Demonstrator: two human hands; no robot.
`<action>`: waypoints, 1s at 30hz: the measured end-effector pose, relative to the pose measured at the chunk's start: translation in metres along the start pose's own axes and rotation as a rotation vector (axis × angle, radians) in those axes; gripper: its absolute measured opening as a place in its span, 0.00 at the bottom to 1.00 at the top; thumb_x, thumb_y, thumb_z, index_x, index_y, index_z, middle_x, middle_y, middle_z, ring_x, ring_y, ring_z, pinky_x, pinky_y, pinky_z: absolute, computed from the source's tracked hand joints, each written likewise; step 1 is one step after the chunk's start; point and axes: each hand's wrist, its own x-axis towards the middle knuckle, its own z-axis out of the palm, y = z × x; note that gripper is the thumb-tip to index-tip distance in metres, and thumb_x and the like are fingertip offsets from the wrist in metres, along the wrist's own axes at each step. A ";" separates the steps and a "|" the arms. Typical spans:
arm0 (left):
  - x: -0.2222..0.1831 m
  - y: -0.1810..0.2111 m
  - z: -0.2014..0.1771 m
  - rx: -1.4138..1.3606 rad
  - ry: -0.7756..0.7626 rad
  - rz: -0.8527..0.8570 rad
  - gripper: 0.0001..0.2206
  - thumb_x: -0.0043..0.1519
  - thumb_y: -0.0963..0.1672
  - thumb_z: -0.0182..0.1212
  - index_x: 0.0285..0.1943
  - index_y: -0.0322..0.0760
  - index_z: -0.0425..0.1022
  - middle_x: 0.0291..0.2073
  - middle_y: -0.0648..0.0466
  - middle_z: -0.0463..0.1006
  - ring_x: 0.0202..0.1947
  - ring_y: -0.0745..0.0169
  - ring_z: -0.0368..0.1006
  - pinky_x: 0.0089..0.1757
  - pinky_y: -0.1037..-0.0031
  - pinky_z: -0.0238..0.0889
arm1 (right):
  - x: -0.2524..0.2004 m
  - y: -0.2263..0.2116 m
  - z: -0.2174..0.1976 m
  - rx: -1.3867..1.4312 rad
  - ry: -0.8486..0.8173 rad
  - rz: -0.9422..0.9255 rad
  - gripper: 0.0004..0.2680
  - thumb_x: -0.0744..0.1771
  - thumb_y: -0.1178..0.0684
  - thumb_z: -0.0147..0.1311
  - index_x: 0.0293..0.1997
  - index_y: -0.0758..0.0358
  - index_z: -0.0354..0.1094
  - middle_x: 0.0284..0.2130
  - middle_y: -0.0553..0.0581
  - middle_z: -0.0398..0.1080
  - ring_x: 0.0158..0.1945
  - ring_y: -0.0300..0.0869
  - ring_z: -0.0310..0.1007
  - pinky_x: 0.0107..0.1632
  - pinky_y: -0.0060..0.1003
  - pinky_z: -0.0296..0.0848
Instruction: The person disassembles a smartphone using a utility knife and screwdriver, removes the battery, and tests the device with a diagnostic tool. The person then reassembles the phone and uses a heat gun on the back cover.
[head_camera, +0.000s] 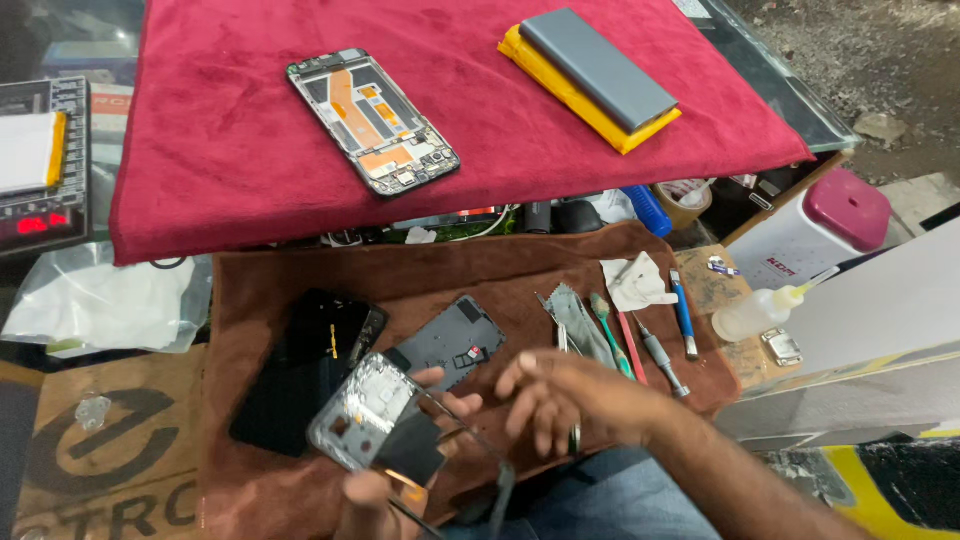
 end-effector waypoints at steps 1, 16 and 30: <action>0.000 0.001 -0.002 -0.112 0.018 -0.045 0.54 0.49 0.64 0.68 0.73 0.23 0.53 0.53 0.35 0.73 0.61 0.29 0.70 0.57 0.44 0.65 | 0.018 -0.012 -0.015 -0.129 0.183 -0.154 0.18 0.69 0.38 0.47 0.50 0.67 0.71 0.31 0.64 0.78 0.24 0.41 0.75 0.27 0.32 0.70; 0.007 0.039 0.005 -0.167 0.165 -0.281 0.45 0.50 0.63 0.62 0.74 0.42 0.55 0.57 0.43 0.75 0.50 0.42 0.77 0.50 0.45 0.73 | 0.183 -0.092 -0.167 -1.335 1.120 -0.421 0.20 0.67 0.40 0.57 0.62 0.59 0.64 0.58 0.62 0.67 0.60 0.53 0.66 0.59 0.48 0.66; 0.013 -0.012 -0.041 -0.339 -0.019 -0.409 0.54 0.44 0.67 0.58 0.73 0.31 0.52 0.52 0.44 0.75 0.52 0.40 0.76 0.52 0.40 0.72 | 0.053 -0.043 -0.122 0.795 0.085 -0.422 0.20 0.57 0.53 0.57 0.53 0.61 0.62 0.39 0.58 0.68 0.36 0.47 0.67 0.37 0.43 0.71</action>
